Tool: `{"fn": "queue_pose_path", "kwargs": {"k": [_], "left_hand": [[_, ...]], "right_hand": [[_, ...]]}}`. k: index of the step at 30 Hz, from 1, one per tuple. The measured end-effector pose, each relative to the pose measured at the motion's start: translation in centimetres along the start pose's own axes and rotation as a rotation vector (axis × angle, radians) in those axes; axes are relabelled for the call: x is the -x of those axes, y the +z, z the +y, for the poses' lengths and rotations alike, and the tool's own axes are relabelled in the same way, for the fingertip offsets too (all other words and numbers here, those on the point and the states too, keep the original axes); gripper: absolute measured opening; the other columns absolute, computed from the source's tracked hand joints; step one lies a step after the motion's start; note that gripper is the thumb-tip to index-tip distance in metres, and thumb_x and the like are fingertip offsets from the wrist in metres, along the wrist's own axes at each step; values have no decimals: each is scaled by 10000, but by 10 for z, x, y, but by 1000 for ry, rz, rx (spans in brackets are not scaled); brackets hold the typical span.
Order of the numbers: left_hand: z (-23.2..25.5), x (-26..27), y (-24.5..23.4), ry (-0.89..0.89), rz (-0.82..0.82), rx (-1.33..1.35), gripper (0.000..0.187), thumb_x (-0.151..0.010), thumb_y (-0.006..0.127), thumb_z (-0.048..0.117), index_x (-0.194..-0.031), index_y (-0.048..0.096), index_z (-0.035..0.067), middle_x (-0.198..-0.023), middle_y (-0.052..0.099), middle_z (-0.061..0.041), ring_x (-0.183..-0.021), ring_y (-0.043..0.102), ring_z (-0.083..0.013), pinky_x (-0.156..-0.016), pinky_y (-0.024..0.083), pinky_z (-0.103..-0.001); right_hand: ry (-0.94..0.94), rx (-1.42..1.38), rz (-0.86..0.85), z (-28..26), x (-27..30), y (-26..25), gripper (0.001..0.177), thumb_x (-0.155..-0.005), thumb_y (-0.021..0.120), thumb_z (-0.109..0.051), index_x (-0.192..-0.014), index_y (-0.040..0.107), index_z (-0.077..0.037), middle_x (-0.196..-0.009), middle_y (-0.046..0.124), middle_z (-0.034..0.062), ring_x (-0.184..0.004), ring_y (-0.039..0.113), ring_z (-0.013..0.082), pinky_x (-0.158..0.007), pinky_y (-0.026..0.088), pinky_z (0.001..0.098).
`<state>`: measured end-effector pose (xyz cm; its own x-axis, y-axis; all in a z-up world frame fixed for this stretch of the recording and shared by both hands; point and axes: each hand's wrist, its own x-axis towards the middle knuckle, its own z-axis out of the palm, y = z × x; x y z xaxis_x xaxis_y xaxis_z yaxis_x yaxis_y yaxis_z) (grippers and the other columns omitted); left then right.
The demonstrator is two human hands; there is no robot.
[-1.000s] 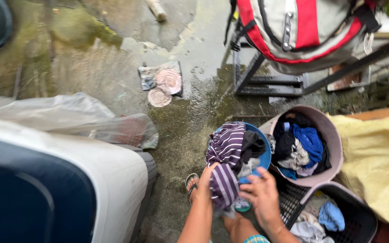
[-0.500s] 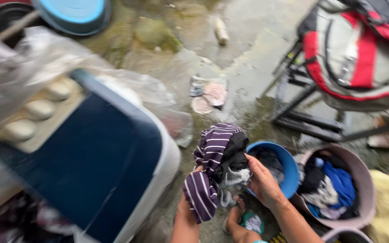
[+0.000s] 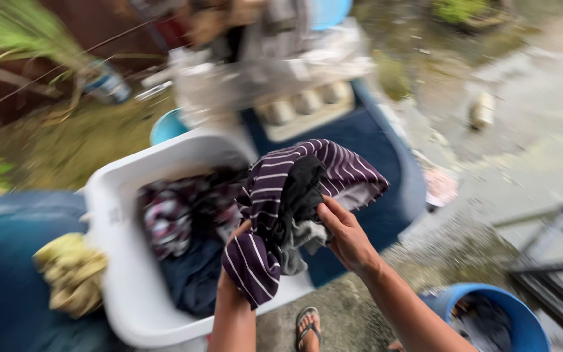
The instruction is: The person sorts various pieces of laundry from a basket into a washing machine drum, including a purple patterned top, a pair of jeans, a checkered shirt, and several dark-colored items.
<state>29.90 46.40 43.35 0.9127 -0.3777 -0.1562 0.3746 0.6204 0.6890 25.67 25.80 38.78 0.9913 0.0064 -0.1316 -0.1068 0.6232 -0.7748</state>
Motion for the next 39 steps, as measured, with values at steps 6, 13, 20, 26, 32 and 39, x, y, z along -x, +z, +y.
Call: {"fn": "queue_pose_path", "kwargs": {"k": [6,13,20,26,32,39], "left_hand": [[79,14,-104,83,339,-193,795,-825,779,390,-1446,365,114,-1444,364,-168,-1300,410,-368,-1033,385,-527],[97,-5,-160,-712,741,-1719,905,-833,790,429,-1530,299,124,-1556,298,-195,-1407,361,-407,-1107,356,-571],[40,-38,-148,84,515,-1615,703,-832,756,302,-1430,465,74,-1451,486,-185,-1315,481,-414,-1077,404,-519],[-8,-58,-46,546,93,-1473,404,-879,683,106,-1268,631,13,-1311,625,-210,-1253,561,-384,-1069,423,-459],[-83,-41,55,669,-255,-1337,262,-901,634,19,-1156,693,41,-1233,691,-152,-1232,615,-343,-1065,479,-429],[-212,-10,119,404,-564,-1217,212,-902,621,2,-1085,709,61,-1150,728,-130,-1105,671,-321,-999,508,-422]], "right_hand": [[47,608,-106,45,-64,97,550,-1005,580,-383,-1426,538,-31,-1325,644,101,-1207,600,174,-1038,471,360],[36,1234,13,61,-76,124,462,-915,656,-335,-1334,619,-146,-1397,597,123,-1192,612,294,-999,479,390],[-72,1044,204,37,-49,99,299,-946,636,-192,-1238,676,-140,-1390,611,56,-1144,638,232,-943,513,349],[-372,1007,459,15,-12,43,215,-962,615,-87,-1145,726,-81,-1311,695,83,-1104,688,211,-921,535,332],[-545,1036,818,10,52,-48,211,-981,588,-41,-1160,699,-52,-1299,675,121,-1177,657,223,-957,529,337],[-214,931,1117,44,156,-189,269,-952,592,-99,-1208,672,-91,-1231,688,108,-956,699,221,-840,559,347]]}}
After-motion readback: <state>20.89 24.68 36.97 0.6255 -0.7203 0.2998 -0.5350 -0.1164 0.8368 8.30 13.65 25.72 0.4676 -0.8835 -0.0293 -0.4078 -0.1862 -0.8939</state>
